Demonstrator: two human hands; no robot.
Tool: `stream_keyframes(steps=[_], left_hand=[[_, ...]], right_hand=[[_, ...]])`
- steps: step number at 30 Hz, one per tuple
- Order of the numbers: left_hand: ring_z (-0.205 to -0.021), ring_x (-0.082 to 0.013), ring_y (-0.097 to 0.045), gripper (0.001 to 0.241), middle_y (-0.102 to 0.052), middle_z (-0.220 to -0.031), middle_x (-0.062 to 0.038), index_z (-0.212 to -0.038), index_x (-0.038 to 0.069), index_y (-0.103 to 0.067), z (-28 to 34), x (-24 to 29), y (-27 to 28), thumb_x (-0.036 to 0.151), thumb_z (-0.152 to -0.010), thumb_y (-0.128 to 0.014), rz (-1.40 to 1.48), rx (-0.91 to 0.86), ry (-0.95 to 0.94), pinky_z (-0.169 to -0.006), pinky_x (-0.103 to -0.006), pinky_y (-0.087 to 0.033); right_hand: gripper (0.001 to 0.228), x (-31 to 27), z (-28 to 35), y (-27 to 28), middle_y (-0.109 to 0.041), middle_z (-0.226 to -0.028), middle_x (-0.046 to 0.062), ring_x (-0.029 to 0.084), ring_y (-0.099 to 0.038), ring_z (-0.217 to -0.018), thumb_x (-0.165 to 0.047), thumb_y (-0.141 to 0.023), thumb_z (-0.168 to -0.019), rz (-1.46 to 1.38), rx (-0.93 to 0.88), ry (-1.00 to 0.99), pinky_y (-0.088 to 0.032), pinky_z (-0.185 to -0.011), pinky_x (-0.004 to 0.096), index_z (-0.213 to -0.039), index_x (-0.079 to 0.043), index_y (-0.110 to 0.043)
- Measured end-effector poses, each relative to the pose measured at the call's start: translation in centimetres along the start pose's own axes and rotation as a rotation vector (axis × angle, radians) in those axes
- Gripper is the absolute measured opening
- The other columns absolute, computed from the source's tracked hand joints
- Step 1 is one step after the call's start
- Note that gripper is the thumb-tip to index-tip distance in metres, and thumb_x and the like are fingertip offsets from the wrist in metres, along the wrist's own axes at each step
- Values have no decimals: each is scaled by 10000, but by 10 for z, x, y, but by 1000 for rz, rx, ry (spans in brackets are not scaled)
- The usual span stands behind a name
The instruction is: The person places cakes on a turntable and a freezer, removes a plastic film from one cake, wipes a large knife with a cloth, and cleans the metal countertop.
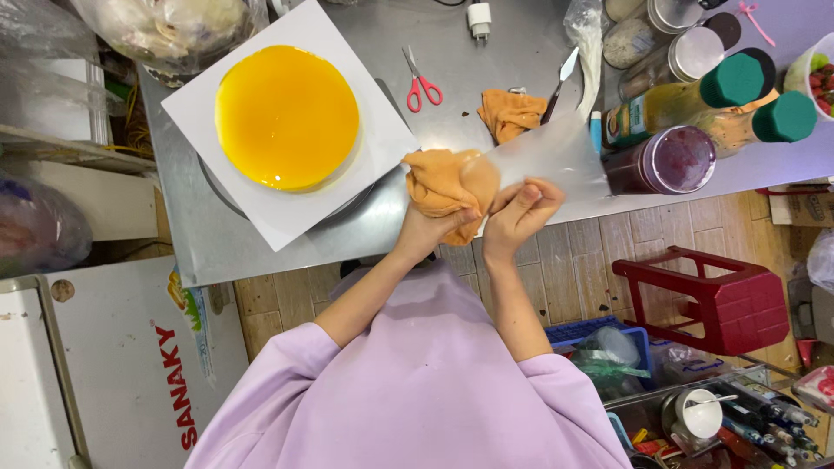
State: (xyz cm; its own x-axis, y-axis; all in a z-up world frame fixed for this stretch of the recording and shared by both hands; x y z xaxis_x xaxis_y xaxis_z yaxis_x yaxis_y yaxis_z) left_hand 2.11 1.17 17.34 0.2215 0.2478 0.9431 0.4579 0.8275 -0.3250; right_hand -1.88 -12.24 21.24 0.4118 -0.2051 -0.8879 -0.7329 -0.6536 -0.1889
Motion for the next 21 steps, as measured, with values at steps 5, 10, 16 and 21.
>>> stream_keyframes(steps=[5,10,16,21], left_hand=[[-1021,-131,-688,375,-710,-1113,-43,-1149,5,-656,2,9,-3,212,-890,-833,-58,190,-164,-909,-298,-574],[-973,-131,-706,310,-723,-1076,-43,-1135,17,-659,-3,5,-1,230,-944,-780,-56,257,-119,-869,-298,-586],[-1055,-127,-675,527,-681,-1146,-28,-1229,50,-525,-11,14,30,224,-852,-849,-123,33,-154,-930,-318,-570],[-1136,-153,-665,460,-699,-1225,-40,-1274,41,-632,-16,36,47,240,-902,-816,-173,-397,107,-1004,-329,-552]], right_hand=[[219,2,6,-2,-423,-702,-4,77,-384,-496,-288,-460,-1168,-22,-76,-42,-311,-494,235,-1155,-73,-416],[207,-4,5,7,-437,-776,-4,66,-381,-529,-269,-485,-1159,18,-41,-43,-292,-495,230,-1152,-69,-431],[250,-22,-30,49,-434,-735,-36,60,-376,-549,-300,-515,-1147,20,-244,-112,-286,-503,229,-1118,-55,-477],[378,-48,-49,67,-465,-671,-32,56,-427,-543,-396,-430,-1174,108,-498,-284,-326,-498,228,-1036,-58,-531]])
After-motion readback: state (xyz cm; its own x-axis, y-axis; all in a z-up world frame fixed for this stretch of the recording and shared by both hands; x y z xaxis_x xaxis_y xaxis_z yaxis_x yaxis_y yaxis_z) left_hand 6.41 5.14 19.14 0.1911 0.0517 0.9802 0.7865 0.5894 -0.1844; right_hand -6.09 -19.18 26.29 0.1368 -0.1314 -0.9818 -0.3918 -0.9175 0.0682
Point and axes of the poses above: each hand's wrist, its own z-axis away from the middle knuckle, its own y-axis out of the back of the hand, x = y × z, the point moved 3 cm from there along -z, towards the middle knuckle
